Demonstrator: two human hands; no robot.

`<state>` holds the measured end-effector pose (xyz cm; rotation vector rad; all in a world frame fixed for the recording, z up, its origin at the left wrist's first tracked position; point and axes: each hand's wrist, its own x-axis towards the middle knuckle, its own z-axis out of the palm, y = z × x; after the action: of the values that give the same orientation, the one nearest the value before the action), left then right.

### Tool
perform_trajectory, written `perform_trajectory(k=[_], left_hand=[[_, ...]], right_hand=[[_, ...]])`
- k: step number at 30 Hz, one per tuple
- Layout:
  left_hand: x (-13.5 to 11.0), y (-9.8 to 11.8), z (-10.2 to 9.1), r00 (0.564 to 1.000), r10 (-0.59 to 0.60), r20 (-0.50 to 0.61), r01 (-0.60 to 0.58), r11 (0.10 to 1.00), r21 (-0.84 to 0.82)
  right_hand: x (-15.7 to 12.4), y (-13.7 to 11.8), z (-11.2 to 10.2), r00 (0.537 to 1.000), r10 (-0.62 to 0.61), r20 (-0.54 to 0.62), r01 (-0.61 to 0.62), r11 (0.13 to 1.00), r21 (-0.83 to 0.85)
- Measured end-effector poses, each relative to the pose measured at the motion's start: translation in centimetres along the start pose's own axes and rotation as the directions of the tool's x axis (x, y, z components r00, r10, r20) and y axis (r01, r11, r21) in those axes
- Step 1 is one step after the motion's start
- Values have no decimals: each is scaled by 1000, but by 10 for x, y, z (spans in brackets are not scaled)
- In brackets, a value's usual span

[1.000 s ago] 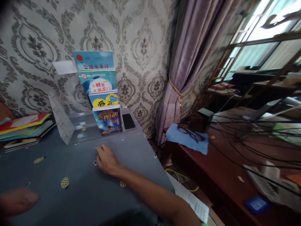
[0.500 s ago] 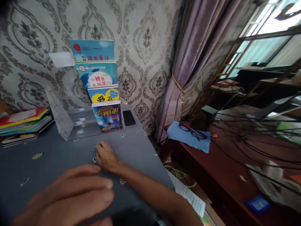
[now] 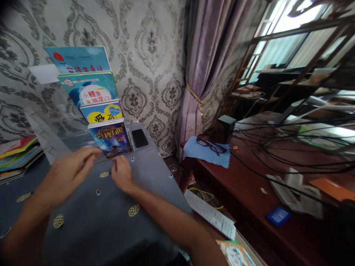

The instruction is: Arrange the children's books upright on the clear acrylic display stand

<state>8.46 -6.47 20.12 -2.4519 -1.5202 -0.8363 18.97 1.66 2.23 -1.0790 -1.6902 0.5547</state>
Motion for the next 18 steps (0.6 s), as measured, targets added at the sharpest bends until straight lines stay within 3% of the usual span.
perform_trajectory(k=[3,5,8,13,18], left_hand=[[14,-56,28,949,-309,64,289,932,217],[18,-87,49,912,-396,104,367,904,221],[18,-114,76,892,-434,126,412,896,168],[16,-119,101,897,-413,157,409,911,64],[18,-112,114,895,-424,139,405,903,143]], right_hand=[[19,16,-21,974,115,-194,-107,993,50],[29,28,-29,942,165,-293,-141,985,101],[37,42,-31,935,187,-302,-149,978,144],[39,52,-22,958,206,-197,-171,968,182],[39,59,-13,972,197,-127,-174,970,169]])
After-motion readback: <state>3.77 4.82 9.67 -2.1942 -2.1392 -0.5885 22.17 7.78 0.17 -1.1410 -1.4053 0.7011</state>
